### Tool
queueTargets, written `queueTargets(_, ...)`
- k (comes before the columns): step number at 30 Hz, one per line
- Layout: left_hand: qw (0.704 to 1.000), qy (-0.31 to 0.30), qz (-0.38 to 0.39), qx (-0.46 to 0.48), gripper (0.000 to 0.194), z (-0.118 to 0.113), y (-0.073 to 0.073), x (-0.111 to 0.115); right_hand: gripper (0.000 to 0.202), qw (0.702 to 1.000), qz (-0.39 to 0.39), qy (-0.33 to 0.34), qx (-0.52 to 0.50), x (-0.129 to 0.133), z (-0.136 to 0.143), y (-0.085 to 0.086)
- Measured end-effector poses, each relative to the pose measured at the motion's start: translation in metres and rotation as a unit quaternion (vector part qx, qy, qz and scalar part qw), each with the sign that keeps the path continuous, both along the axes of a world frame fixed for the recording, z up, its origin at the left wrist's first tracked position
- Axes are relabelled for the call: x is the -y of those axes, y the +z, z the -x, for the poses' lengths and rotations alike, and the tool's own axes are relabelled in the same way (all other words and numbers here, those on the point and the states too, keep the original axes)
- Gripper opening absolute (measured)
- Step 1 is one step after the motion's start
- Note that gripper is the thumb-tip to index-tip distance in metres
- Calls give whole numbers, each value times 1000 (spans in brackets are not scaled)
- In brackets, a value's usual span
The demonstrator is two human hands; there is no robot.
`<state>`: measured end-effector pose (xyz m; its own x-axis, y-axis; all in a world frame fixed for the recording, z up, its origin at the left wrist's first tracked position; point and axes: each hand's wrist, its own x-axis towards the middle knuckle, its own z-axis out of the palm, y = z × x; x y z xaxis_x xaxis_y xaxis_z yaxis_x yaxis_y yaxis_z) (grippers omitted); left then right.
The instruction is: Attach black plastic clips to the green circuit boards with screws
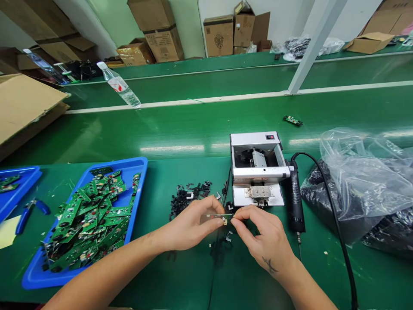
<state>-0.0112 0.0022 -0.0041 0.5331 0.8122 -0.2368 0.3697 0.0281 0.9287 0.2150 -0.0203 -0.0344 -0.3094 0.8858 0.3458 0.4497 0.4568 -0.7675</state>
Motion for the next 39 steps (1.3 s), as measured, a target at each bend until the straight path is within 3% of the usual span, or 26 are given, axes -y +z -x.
queueTargets(12,999,-2,36,25,19,-2,-1,0,9,1000,12,2,3,-1,-1,0)
queueTargets(17,999,1,29,32,19,-1,-3,1,10,1000,-25,-2,11,-2,1,0)
queueTargets(22,996,0,-82,40,15,-1,-3,-1,18,990,-138,-18,38,-4,4,1)
queueTargets(28,967,-6,-226,114,11,-9,-13,-17,27,952,-273,-60,124,-13,-6,0)
queueTargets(34,909,-62,-411,27,19,-5,-33,-31,15,935,-283,-71,203,-15,-10,-6)
queueTargets(39,848,-108,-514,-74,25,-1,-38,-30,8,929,-267,-69,247,-12,-4,-4)
